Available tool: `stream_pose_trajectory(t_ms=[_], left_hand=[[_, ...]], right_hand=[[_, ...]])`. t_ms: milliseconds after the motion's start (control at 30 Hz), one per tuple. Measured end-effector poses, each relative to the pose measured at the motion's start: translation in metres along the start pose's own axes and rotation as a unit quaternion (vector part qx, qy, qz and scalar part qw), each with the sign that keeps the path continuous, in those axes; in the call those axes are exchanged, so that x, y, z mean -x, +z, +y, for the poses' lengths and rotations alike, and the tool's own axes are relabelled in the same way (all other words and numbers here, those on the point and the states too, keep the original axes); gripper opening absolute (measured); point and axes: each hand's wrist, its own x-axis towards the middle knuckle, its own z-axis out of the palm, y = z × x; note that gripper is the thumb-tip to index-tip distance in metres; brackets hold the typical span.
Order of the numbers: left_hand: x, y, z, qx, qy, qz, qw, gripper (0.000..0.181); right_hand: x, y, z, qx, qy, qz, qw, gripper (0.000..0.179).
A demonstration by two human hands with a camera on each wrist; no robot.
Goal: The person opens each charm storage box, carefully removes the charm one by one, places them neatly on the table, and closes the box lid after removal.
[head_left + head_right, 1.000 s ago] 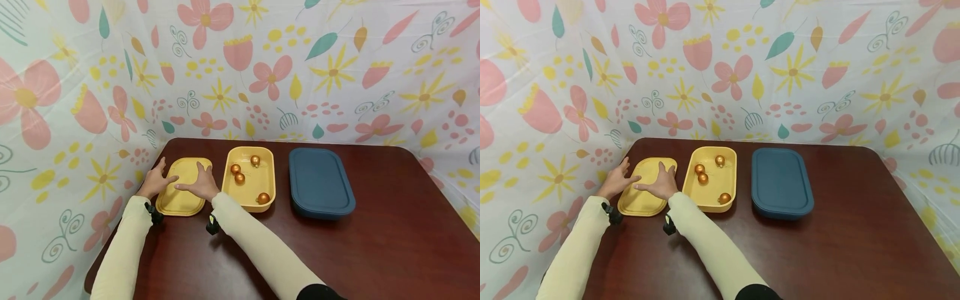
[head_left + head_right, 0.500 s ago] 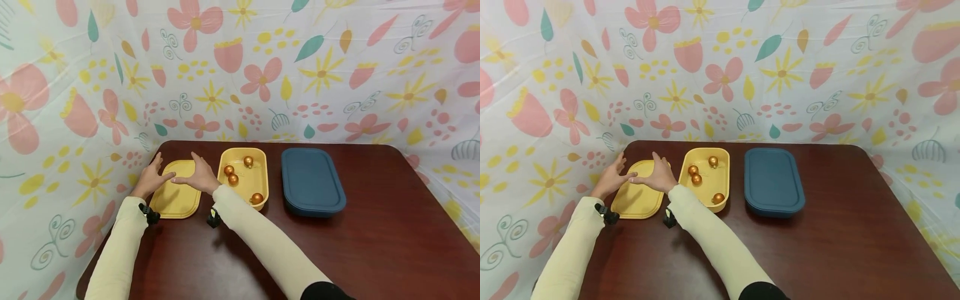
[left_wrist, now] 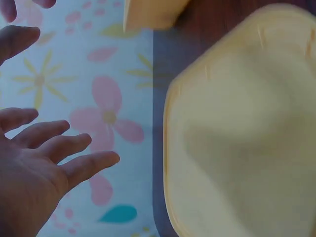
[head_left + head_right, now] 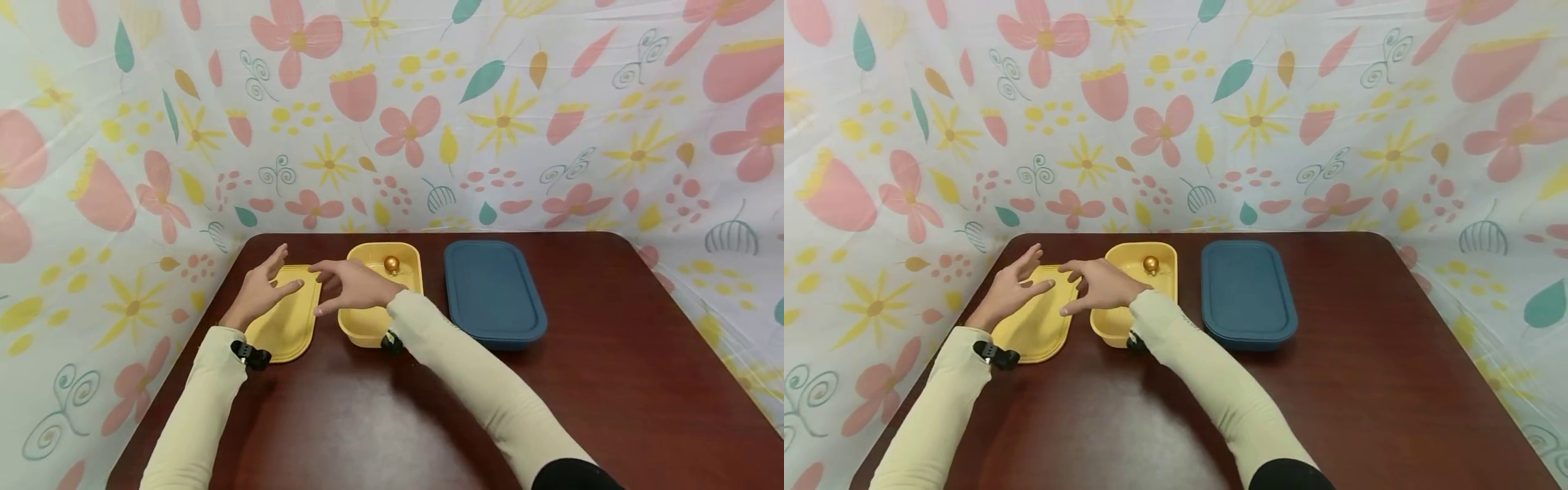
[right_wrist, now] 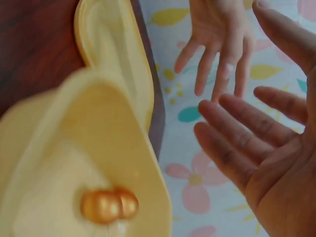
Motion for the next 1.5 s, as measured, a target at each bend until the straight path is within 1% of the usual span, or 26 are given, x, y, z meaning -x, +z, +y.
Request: stream_pose_trajectory(t_ms=[67,167,233,300,467,533,667,733,833,900,967,1133,1200,1267,1367,1500], left_hand=[[-0.001,0.008,0.006,0.015,0.019,-0.004,0.9997,0.087],[0.0,0.02,0.017,0.044,0.047,-0.019,0.9977,0.085],[0.002,0.027,0.024,0.065,0.063,-0.027,0.9955,0.084],[0.004,0.034,0.03,0.076,0.077,-0.031,0.9937,0.084],[0.012,0.051,0.048,0.066,0.113,-0.025,0.9911,0.088],[0.015,0.058,0.055,0.062,0.129,-0.023,0.9894,0.09],[0.014,0.075,0.071,0.055,0.157,-0.016,0.9859,0.092],[0.011,0.088,0.079,0.04,0.171,-0.013,0.9843,0.091],[0.006,0.107,0.091,0.005,0.189,-0.015,0.9819,0.091],[0.005,0.118,0.099,-0.013,0.192,-0.025,0.981,0.093],[0.003,0.129,0.108,-0.018,0.2,-0.038,0.979,0.094],[-0.005,0.154,0.128,-0.017,0.223,-0.067,0.9725,0.096],[-0.008,0.164,0.134,-0.027,0.23,-0.078,0.9698,0.096],[-0.011,0.173,0.14,-0.039,0.233,-0.097,0.9669,0.096],[-0.015,0.186,0.147,-0.047,0.226,-0.13,0.9642,0.097],[-0.019,0.201,0.154,-0.066,0.2,-0.175,0.9619,0.1]], right_hand=[[0.01,-0.006,0.005,0.028,-0.027,0.007,0.9992,0.076],[0.03,-0.014,0.013,0.084,-0.057,0.014,0.9947,0.072],[0.044,-0.018,0.019,0.118,-0.068,0.016,0.9905,0.071],[0.057,-0.022,0.023,0.146,-0.071,0.015,0.9866,0.072],[0.085,-0.028,0.033,0.178,-0.08,0.018,0.9806,0.072],[0.094,-0.029,0.037,0.18,-0.082,0.022,0.98,0.07],[0.116,-0.037,0.046,0.188,-0.08,0.05,0.9776,0.068],[0.132,-0.043,0.052,0.194,-0.073,0.07,0.9759,0.068],[0.159,-0.053,0.063,0.204,-0.046,0.097,0.9731,0.071],[0.176,-0.058,0.072,0.214,-0.027,0.111,0.9703,0.073],[0.191,-0.063,0.079,0.217,-0.008,0.125,0.9682,0.075],[0.226,-0.074,0.097,0.23,0.016,0.167,0.9587,0.081],[0.238,-0.076,0.105,0.235,0.028,0.181,0.9547,0.083],[0.25,-0.076,0.112,0.233,0.04,0.194,0.9519,0.084],[0.264,-0.073,0.123,0.232,0.063,0.212,0.9471,0.085],[0.279,-0.065,0.136,0.22,0.097,0.224,0.9446,0.087]])
